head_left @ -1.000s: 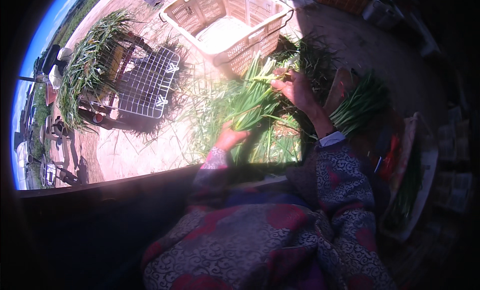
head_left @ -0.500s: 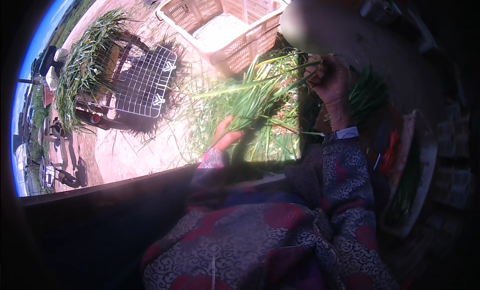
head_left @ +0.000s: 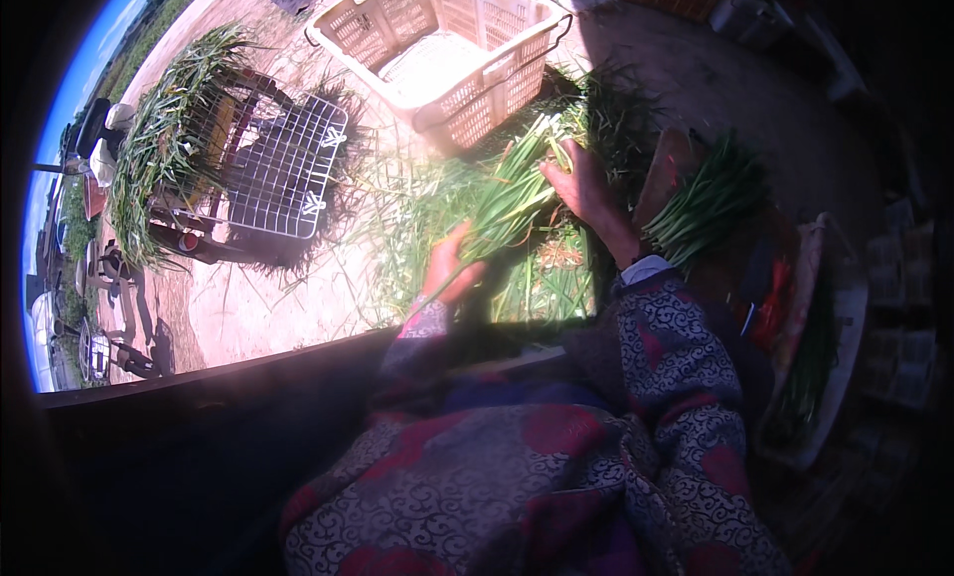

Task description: The person bundles bunches of chives by hand, securing them with a thin strip and placing the finished bundles into a plastic crate.

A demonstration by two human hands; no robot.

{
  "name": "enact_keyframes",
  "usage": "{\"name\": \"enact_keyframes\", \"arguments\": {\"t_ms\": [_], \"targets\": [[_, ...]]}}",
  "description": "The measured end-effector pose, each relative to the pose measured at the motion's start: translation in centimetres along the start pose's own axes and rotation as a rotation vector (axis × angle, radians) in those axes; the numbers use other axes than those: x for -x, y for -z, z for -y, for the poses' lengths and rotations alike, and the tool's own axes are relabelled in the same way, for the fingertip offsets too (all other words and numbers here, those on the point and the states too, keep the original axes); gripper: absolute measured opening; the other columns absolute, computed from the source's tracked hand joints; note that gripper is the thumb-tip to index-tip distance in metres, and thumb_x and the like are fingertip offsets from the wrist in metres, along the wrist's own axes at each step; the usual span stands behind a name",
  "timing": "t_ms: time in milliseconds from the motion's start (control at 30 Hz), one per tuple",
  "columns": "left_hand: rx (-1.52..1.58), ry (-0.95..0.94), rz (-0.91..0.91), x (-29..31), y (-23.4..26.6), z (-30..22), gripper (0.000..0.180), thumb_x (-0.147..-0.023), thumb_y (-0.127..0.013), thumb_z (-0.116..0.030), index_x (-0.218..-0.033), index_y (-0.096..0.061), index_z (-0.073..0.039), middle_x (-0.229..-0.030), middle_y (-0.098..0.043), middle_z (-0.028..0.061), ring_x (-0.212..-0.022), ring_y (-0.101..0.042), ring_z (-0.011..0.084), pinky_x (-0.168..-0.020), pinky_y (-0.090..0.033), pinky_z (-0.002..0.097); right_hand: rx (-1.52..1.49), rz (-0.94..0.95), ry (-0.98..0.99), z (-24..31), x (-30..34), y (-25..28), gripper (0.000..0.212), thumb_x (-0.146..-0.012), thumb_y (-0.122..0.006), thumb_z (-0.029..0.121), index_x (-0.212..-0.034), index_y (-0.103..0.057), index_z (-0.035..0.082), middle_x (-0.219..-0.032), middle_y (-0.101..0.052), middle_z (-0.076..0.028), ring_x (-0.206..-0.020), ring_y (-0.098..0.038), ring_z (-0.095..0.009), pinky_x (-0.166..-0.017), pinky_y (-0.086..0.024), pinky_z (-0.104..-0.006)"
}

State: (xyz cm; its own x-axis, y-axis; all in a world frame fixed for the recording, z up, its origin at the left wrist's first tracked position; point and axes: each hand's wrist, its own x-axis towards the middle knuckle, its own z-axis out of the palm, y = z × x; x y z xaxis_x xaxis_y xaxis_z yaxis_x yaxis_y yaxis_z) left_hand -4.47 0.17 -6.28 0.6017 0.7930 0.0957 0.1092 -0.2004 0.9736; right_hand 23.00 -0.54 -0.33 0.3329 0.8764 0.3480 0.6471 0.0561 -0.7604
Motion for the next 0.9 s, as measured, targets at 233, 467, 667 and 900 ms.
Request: {"name": "enact_keyframes", "arguments": {"t_ms": [233,467,667,900], "targets": [[-0.26,-0.012,-0.233,0.7,0.4,2.6,0.067,-0.071,-0.065,0.005,-0.136,-0.052,-0.004,-0.114,-0.069,0.0128,-0.105,-0.065,0.0198,-0.094,-0.049,0.0308,-0.616,0.333,-0.516,-0.2,-0.6,3.5,0.012,-0.088,-0.065,0.013,-0.099,-0.065,0.008,-0.072,-0.062,0.002,-0.046,-0.044,-0.003,-0.041,-0.032,-0.0216],[-0.571,0.005,-0.367,0.9,-0.2,2.1,0.069,-0.068,-0.07,0.003,-0.134,-0.057,-0.012,-0.115,-0.069,0.0142,-0.101,-0.069,0.0281,-0.088,-0.053,0.0336,-0.854,0.241,-0.569,4.8,-1.5,6.6,0.021,-0.088,-0.068,0.015,-0.107,-0.065,0.007,-0.076,-0.062,0.003,-0.05,-0.039,-0.001,-0.043,-0.029,-0.0198],[-0.84,-0.043,-0.207,0.7,-1.0,-2.6,0.071,-0.064,-0.069,0.003,-0.132,-0.058,-0.016,-0.095,-0.064,0.0123,-0.077,-0.065,0.0329,-0.067,-0.053,0.0416,-0.534,0.249,-0.432,3.8,0.3,1.5,0.029,-0.088,-0.072,0.018,-0.111,-0.063,0.002,-0.079,-0.066,-0.001,-0.051,-0.048,-0.005,-0.043,-0.037,-0.0229],[-0.968,-0.146,-0.167,0.7,-2.1,-2.0,0.092,-0.056,-0.077,-0.002,-0.142,-0.049,-0.021,-0.089,-0.054,0.009,-0.077,-0.061,0.0318,-0.065,-0.052,0.0435,-0.7,0.283,-0.636,2.8,2.6,-1.0,0.015,-0.086,-0.07,0.016,-0.091,-0.068,0.002,-0.072,-0.064,-0.001,-0.05,-0.047,-0.005,-0.041,-0.032,-0.0231]]}}
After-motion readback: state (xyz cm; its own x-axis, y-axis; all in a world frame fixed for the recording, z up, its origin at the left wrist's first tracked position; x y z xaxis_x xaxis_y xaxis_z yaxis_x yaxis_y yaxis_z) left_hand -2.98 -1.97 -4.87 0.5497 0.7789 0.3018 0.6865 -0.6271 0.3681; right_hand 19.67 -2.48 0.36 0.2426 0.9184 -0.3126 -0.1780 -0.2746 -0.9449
